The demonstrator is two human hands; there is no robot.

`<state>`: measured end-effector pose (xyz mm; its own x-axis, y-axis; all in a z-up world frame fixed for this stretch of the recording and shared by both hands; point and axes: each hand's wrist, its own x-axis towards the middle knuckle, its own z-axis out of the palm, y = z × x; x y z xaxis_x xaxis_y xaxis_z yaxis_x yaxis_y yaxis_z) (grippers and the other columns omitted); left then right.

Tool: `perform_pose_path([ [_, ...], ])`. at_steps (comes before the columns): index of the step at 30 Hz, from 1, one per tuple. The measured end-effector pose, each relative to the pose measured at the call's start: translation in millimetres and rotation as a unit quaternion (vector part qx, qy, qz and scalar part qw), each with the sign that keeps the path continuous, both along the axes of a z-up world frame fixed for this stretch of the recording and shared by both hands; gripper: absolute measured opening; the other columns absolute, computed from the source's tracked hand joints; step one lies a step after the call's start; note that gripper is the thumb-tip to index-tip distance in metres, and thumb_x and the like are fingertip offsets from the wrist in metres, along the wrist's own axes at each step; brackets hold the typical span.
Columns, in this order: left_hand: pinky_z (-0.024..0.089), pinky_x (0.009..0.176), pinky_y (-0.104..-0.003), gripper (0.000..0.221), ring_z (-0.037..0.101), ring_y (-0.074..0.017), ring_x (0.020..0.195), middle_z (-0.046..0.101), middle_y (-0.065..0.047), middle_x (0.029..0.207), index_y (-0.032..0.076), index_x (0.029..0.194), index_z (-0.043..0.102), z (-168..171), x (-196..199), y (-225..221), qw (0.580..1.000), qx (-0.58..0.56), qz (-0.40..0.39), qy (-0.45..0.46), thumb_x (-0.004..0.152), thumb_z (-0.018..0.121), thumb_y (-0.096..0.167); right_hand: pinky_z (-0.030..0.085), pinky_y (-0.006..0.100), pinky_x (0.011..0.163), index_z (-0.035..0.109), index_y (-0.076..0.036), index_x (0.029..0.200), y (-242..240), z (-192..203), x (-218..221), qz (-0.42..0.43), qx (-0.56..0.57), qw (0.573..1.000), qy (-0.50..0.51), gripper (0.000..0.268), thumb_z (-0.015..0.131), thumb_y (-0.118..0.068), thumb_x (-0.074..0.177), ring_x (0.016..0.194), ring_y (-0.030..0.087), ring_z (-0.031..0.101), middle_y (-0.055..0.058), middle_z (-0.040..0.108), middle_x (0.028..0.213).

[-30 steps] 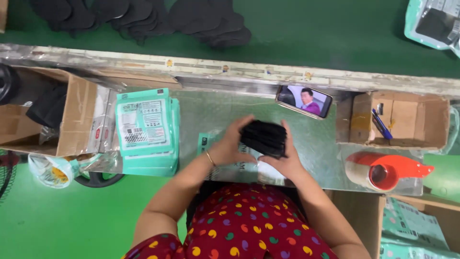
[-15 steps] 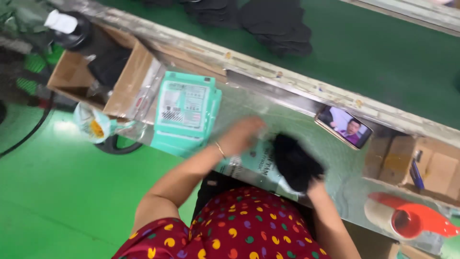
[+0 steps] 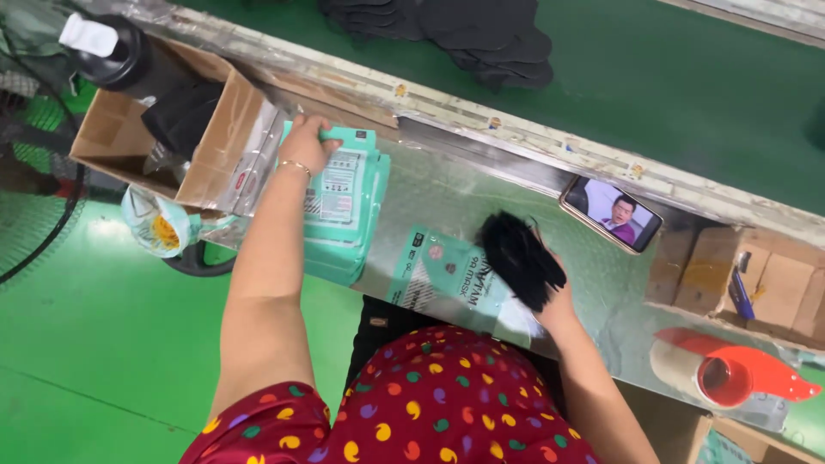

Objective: Packing black face masks into green plastic shipping envelopes at a workstation with a conveyor belt.

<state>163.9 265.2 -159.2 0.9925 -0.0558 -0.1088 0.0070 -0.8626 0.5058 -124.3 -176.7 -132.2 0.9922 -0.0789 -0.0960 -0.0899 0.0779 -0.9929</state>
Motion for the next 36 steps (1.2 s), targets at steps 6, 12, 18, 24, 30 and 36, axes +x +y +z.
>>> perform_pose_path([
  [6, 0.052, 0.09, -0.045, 0.024, 0.066, -0.0344, 0.101, 0.062, -0.012, 0.112, 0.013, 0.094, 0.068, -25, 14, 12, 1.0, 0.003, -0.012, 0.021, 0.087, 0.083, 0.031, 0.048, 0.045, 0.1, 0.069, -0.015, 0.124, 10, 49, 12, 0.052, -0.557, 0.757, -0.337, 0.054, 0.074, -0.009, 0.07, 0.116, 0.036, 0.063, 0.017, 0.071, 0.122],
  [12, 0.051, 0.089, -0.049, 0.019, 0.064, -0.0403, 0.102, 0.067, -0.018, 0.107, 0.004, 0.1, 0.063, 10, -26, -47, 0.982, -0.075, -0.077, -0.152, 0.09, 0.075, 0.016, 0.051, 0.039, 0.099, 0.07, -0.006, 0.119, -15, -25, 4, 0.04, -0.481, 0.858, -0.175, 0.036, 0.072, -0.012, 0.084, 0.115, 0.035, 0.065, 0.016, 0.072, 0.119],
  [18, 0.049, 0.096, -0.042, 0.014, 0.061, -0.0275, 0.107, 0.065, -0.007, 0.11, 0.011, 0.103, 0.071, 48, -134, -169, 0.866, -0.026, -0.455, -0.206, 0.09, 0.065, 0.014, 0.053, 0.038, 0.083, 0.073, 0.0, 0.102, 3, -22, 14, 0.15, -0.28, 0.945, 0.081, 0.016, 0.078, -0.015, 0.098, 0.085, 0.023, 0.061, 0.015, 0.068, 0.091],
  [24, 0.047, 0.094, -0.041, 0.039, 0.057, -0.026, 0.109, 0.061, -0.005, 0.118, 0.013, 0.113, 0.071, 68, -145, -190, 0.77, -0.05, -0.593, -0.232, 0.075, 0.068, 0.018, 0.052, 0.028, 0.102, 0.068, -0.004, 0.125, -5, -48, 17, -0.061, -0.059, 0.992, 0.089, 0.035, 0.07, -0.013, 0.091, 0.114, 0.013, 0.067, 0.002, 0.072, 0.124],
  [30, 0.043, 0.101, -0.043, 0.04, 0.054, -0.0306, 0.118, 0.057, -0.012, 0.131, 0.01, 0.119, 0.068, 135, -146, -208, 0.821, -0.133, -0.466, -0.303, 0.081, 0.075, 0.019, 0.049, 0.03, 0.098, 0.056, 0.001, 0.14, 9, -6, 8, -0.022, -0.011, 0.999, 0.024, 0.051, 0.071, -0.014, 0.094, 0.114, 0.015, 0.059, 0.004, 0.064, 0.126],
  [36, 0.042, 0.098, -0.043, 0.014, 0.063, -0.0262, 0.107, 0.069, -0.004, 0.101, 0.01, 0.096, 0.07, 95, -145, -210, 0.915, -0.25, -0.275, -0.155, 0.093, 0.077, 0.022, 0.051, 0.03, 0.099, 0.06, 0.0, 0.138, -2, -14, -2, -0.083, 0.071, 0.993, 0.044, 0.042, 0.065, -0.02, 0.102, 0.113, 0.013, 0.062, 0.002, 0.068, 0.126],
])
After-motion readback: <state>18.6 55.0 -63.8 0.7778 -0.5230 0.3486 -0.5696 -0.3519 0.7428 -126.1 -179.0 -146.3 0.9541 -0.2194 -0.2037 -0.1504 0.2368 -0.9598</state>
